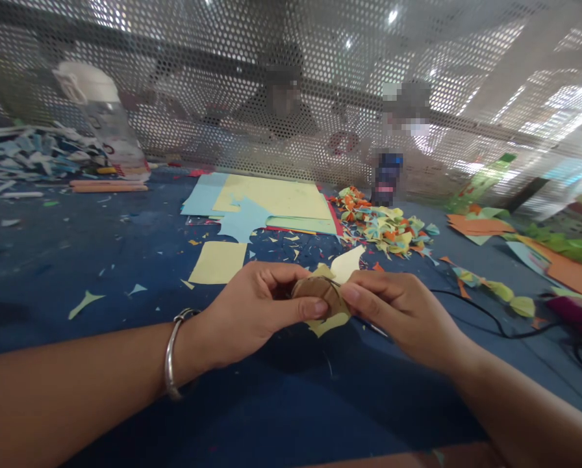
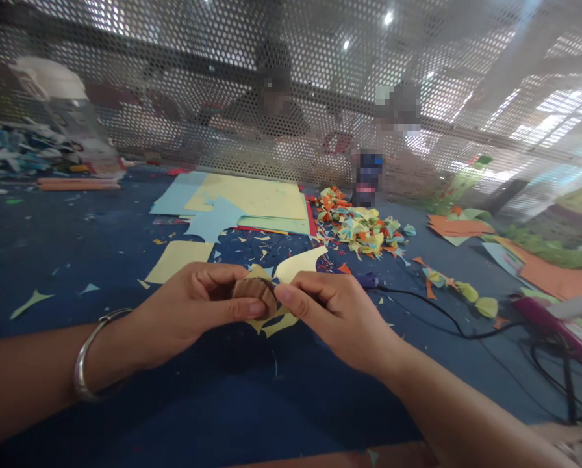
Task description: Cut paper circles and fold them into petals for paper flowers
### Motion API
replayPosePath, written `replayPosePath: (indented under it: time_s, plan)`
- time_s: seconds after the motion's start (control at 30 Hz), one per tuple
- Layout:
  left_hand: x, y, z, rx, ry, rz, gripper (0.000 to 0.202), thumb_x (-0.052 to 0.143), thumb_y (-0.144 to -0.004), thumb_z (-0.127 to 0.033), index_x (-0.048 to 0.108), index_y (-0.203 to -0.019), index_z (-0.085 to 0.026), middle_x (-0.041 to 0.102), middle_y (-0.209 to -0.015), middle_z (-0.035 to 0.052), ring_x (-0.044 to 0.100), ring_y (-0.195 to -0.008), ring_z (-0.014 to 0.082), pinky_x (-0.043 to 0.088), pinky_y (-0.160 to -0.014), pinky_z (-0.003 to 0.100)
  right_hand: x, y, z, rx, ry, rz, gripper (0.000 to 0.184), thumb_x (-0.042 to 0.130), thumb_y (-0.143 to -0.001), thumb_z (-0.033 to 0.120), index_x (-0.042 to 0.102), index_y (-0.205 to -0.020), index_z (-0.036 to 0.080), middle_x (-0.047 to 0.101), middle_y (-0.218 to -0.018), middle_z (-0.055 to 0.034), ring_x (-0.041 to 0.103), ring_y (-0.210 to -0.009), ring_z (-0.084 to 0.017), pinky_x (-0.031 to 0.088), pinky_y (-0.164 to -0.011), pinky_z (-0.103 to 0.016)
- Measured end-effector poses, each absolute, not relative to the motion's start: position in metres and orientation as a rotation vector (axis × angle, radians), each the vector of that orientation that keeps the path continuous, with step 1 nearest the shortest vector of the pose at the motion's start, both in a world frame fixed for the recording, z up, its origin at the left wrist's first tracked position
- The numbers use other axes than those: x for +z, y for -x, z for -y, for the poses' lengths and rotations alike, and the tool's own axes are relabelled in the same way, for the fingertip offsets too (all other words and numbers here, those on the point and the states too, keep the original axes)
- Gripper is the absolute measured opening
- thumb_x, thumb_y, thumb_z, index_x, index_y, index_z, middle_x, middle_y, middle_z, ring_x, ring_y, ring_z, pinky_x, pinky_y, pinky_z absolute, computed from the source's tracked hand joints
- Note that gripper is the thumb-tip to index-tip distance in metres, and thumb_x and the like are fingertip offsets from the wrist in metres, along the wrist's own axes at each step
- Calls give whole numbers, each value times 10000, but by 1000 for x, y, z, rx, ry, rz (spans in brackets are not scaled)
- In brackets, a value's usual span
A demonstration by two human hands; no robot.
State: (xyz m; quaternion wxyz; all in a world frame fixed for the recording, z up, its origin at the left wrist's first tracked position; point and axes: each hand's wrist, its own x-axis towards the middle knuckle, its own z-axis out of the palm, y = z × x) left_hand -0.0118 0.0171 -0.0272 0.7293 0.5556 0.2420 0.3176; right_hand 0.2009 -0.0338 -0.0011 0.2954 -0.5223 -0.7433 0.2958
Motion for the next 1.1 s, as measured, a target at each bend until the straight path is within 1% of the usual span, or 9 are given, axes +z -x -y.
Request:
replayPosePath:
  time_s: [0.1,0.23,0.37,0.5,0.6,0.73,0.93,1.1]
  plan:
    - [-29,12,-18,678,-1227,-526,149,824,-786,-243,723,-787,-133,663,-759,-10,565,-724,87,434,-713,207,0,-201,34,789,1386,1976,505,496,-1011,522,439,-625,201,334,-594,50,303,-544,-99,262,-509,-265]
    - [-30,13,-20,657,-1335,-568,187,796,-808,-289,701,-807,-128,607,-731,-13,497,-674,93,385,-633,224,0,-201,32,783,1372,1985,507,484,-1017,517,422,-624,202,333,-601,50,307,-548,-98,263,-510,-262]
    - [-27,13,-22,661,-1391,-583,185,775,-819,-263,673,-756,-122,555,-696,-28,436,-649,83,325,-606,225,-2,-204,31,778,1366,2000,492,484,-1022,497,422,-635,200,336,-614,51,314,-557,-96,267,-515,-258]
    - [-25,14,-24,654,-1392,-543,211,772,-821,-242,647,-704,-119,520,-671,-41,402,-634,73,293,-599,224,-2,-205,32,760,1375,2010,496,474,-1024,502,420,-636,197,336,-631,46,317,-579,-101,274,-525,-257]
    - [-23,15,-26,610,-1392,-517,219,760,-835,-227,634,-689,-122,494,-648,-51,380,-617,72,289,-594,230,-1,-206,33,762,1380,2012,486,481,-1019,502,440,-645,194,343,-636,44,325,-587,-102,279,-527,-255]
    - [-22,16,-27,567,-1398,-488,216,756,-846,-221,633,-696,-124,500,-649,-53,383,-617,75,297,-596,235,-1,-206,33,769,1379,2029,477,475,-1021,497,467,-658,188,354,-642,43,337,-588,-99,286,-528,-250]
    - [-20,16,-29,559,-1398,-498,201,759,-843,-202,640,-700,-126,489,-634,-65,376,-605,67,300,-585,219,-1,-207,32,743,1386,2031,495,488,-1018,502,424,-636,193,334,-632,49,315,-578,-95,272,-514,-248]
    - [-20,17,-29,534,-1394,-498,180,756,-841,-194,654,-716,-113,503,-644,-58,390,-617,66,322,-597,209,-2,-207,32,752,1405,2044,492,492,-1016,511,442,-646,191,352,-635,47,327,-586,-97,284,-521,-244]
